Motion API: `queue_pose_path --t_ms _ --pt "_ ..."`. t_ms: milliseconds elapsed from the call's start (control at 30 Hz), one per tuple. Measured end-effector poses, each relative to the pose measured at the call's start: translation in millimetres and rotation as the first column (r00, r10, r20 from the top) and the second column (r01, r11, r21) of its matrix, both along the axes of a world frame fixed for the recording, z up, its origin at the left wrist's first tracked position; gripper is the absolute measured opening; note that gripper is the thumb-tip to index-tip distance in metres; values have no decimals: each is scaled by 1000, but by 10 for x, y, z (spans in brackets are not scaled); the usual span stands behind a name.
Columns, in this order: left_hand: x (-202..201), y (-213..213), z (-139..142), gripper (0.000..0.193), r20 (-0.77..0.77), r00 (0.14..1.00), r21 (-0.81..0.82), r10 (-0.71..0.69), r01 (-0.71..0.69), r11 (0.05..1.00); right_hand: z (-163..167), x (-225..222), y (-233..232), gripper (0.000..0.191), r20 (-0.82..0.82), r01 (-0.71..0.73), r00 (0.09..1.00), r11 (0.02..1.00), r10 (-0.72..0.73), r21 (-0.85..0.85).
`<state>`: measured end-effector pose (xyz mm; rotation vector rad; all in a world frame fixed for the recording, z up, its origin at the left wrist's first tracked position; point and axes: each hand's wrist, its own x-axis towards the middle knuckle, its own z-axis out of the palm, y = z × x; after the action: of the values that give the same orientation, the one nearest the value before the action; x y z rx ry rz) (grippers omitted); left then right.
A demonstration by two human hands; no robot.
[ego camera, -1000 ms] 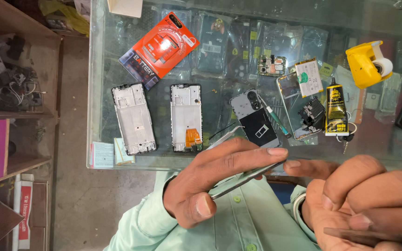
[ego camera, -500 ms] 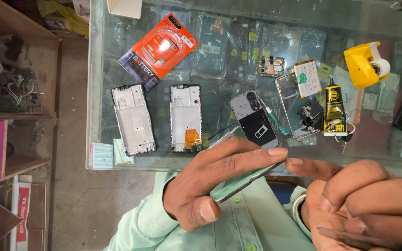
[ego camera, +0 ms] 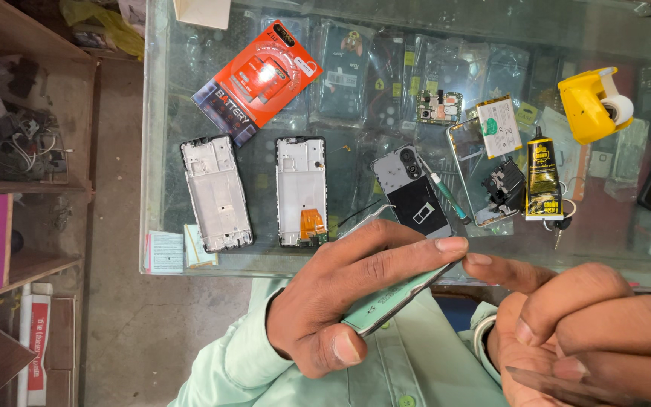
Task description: The person handles a disassembled smartphone chassis, applies adhesive from a tube, and attaches an orange ribbon cable to the internal frame. They then pick up a black battery and a prying tool, positioning the battery against the chassis while manipulating the tool.
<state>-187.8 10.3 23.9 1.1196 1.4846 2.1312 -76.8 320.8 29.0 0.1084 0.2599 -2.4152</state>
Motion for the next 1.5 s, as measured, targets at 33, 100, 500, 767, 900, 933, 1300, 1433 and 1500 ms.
queue_pose_path --t_ms 33,100,500,767,900,933,1300,1433,1500 --pt "-1 -3 5 91 0 1000 -4 1 -1 1000 38 -13 -29 47 -98 76 993 986 -62 146" --pt "8 -6 16 91 -3 1000 -18 14 -14 1000 156 -46 -133 18 -314 260 940 881 -137 395" --pt "19 -32 -67 95 -28 998 -115 53 -56 992 189 -380 -699 35 -961 961 226 126 157 246" --pt "30 -37 -123 94 -21 999 -100 47 -49 994 305 -284 -533 23 -891 842 438 292 123 454" --pt "25 -28 -141 93 -27 999 -97 42 -45 994 415 -411 -658 18 -885 842 456 280 88 462" --pt "24 -27 -144 93 -27 999 -97 40 -43 994 443 -434 -687 17 -880 833 462 286 111 473" --pt "19 -14 -141 93 -32 999 -79 12 -15 997 53 -259 -479 21 -931 908 356 265 -78 325" --pt "18 7 -135 94 20 999 -28 -33 34 999 48 -271 -479 23 -914 897 373 314 -161 310" --pt "26 13 -133 95 50 997 9 -63 63 998 97 -262 -476 22 -890 878 420 327 -174 350"
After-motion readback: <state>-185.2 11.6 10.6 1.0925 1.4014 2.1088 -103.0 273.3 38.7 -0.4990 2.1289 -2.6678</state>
